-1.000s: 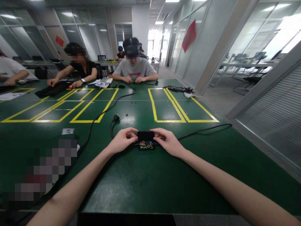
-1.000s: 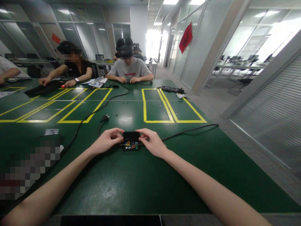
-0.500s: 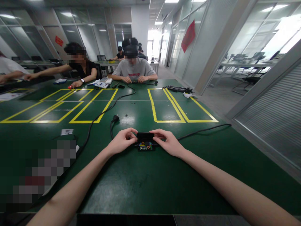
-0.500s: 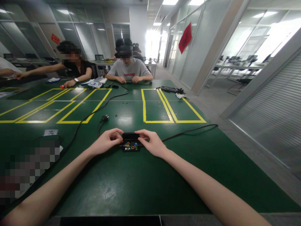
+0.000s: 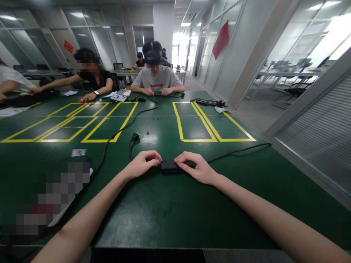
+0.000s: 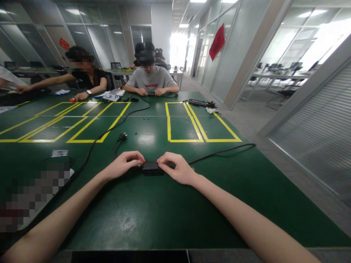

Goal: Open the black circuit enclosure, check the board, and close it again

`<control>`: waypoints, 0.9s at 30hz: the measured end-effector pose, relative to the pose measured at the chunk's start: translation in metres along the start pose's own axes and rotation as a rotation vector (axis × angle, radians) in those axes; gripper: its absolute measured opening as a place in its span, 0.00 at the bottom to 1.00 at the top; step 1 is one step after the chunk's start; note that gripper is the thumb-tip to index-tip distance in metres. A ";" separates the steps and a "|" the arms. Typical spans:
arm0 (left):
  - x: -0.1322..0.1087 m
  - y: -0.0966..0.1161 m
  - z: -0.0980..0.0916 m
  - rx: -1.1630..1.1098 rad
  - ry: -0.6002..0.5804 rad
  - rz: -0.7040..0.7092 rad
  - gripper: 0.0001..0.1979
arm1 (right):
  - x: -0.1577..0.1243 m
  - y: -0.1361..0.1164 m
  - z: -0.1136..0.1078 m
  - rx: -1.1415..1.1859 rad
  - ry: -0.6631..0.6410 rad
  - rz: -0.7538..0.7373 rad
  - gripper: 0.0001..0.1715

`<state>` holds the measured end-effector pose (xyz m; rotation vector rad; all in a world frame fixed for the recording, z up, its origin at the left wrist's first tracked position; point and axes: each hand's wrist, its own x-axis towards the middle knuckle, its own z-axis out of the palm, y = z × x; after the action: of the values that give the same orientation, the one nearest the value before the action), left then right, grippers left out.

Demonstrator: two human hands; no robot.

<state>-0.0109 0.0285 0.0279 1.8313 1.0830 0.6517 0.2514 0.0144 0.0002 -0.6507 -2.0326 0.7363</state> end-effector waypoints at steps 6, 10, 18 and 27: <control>-0.003 0.004 0.004 0.071 0.001 0.020 0.17 | 0.000 -0.005 0.001 -0.106 -0.032 -0.087 0.05; -0.003 0.004 0.006 0.136 -0.016 0.065 0.17 | -0.001 -0.005 0.003 -0.149 -0.059 -0.025 0.05; -0.003 0.007 0.019 0.563 0.010 0.163 0.17 | -0.003 -0.006 0.012 -0.346 -0.154 0.079 0.15; -0.002 0.013 0.035 0.943 -0.012 0.325 0.17 | -0.003 -0.004 0.010 -0.462 -0.200 -0.035 0.19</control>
<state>0.0205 0.0091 0.0232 2.8535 1.1951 0.3047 0.2439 0.0069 -0.0028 -0.8230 -2.4201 0.3162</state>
